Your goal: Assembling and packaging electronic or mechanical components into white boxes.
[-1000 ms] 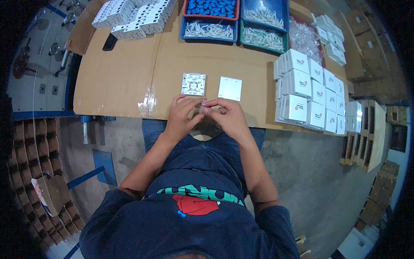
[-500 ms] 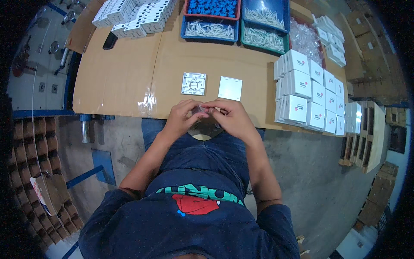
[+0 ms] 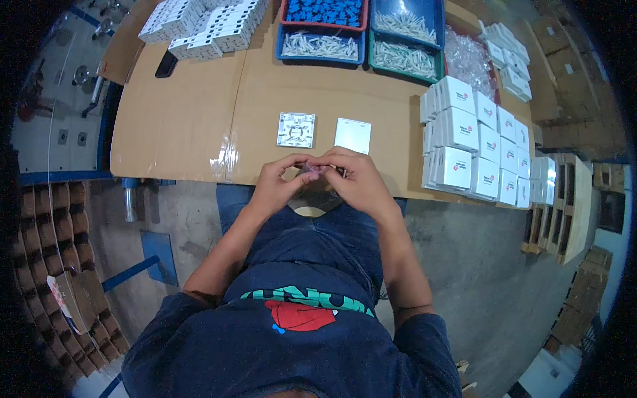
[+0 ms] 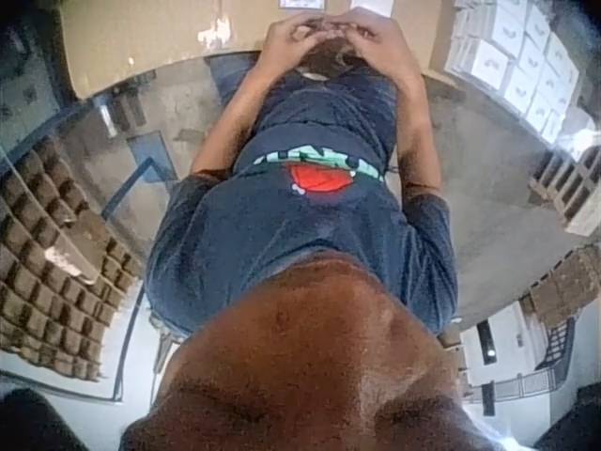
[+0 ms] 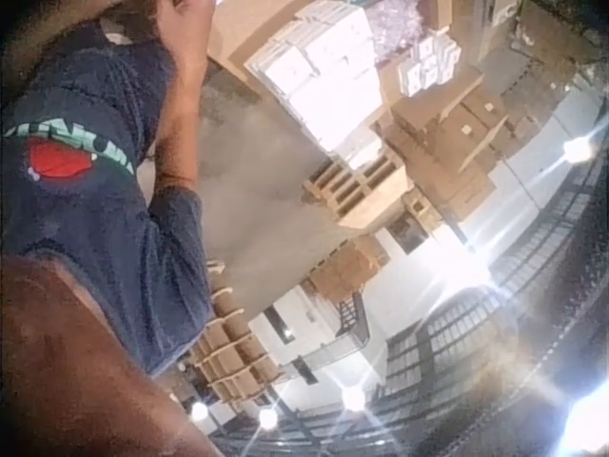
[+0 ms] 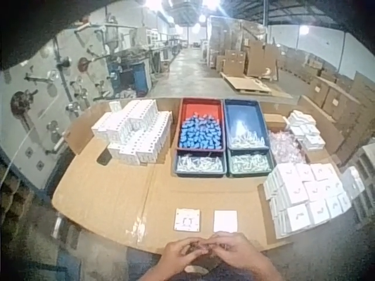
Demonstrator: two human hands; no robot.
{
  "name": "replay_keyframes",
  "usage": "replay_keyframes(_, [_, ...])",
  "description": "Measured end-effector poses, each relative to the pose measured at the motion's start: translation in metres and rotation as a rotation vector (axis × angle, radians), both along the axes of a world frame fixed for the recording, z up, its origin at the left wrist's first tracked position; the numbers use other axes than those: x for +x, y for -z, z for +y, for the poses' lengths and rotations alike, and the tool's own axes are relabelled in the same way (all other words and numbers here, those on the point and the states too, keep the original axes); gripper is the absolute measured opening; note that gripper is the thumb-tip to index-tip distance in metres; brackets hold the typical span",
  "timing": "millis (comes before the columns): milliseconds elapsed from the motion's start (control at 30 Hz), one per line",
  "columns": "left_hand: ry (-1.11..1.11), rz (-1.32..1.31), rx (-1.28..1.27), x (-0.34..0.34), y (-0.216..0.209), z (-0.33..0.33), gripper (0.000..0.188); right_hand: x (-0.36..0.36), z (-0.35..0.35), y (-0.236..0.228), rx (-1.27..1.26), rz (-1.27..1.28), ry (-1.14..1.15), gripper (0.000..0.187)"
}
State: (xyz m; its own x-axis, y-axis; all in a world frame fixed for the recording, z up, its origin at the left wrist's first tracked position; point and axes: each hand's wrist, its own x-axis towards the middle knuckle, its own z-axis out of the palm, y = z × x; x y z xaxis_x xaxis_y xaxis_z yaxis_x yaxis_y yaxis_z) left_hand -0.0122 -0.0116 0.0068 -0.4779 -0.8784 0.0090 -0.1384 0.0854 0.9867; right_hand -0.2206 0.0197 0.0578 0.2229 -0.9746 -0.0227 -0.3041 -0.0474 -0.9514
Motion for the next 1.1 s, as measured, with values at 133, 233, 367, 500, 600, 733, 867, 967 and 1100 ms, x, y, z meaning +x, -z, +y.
replay_keyframes(133, [-0.073, 0.013, -0.040, -0.002, 0.013, -0.003, 0.036, -0.008, -0.011, -0.003, 0.085, -0.108, 0.157, 0.021])
replay_keyframes(233, [-0.164, 0.030, -0.096, 0.002, 0.030, -0.011, 0.034, -0.031, -0.045, 0.003, 0.039, -0.089, 0.291, 0.024])
replay_keyframes(367, [-0.288, 0.004, -0.209, 0.010, 0.058, -0.022, 0.033, -0.106, -0.129, 0.041, -0.123, 0.357, 0.520, 0.025])
replay_keyframes(500, [-0.346, -0.055, -0.331, 0.006, 0.074, -0.024, 0.031, -0.153, -0.200, 0.069, -0.264, 0.611, 0.690, 0.023])
replay_keyframes(600, [-0.364, -0.108, -0.422, 0.007, 0.084, -0.023, 0.032, -0.153, -0.228, 0.074, -0.179, 0.841, 0.696, 0.024])
replay_keyframes(733, [-0.351, -0.189, -0.469, 0.004, 0.078, -0.023, 0.032, -0.152, -0.244, 0.086, -0.118, 0.983, 0.584, 0.024])
replay_keyframes(867, [-0.328, -0.213, -0.471, 0.003, 0.073, -0.024, 0.031, -0.169, -0.256, 0.102, -0.112, 0.999, 0.648, 0.023])
replay_keyframes(967, [-0.349, -0.208, -0.473, 0.000, 0.072, -0.024, 0.030, -0.191, -0.259, 0.106, -0.099, 0.977, 0.795, 0.019])
replay_keyframes(1100, [-0.350, -0.216, -0.475, 0.004, 0.075, -0.025, 0.031, -0.190, -0.257, 0.084, 0.005, 0.876, 0.809, 0.017])
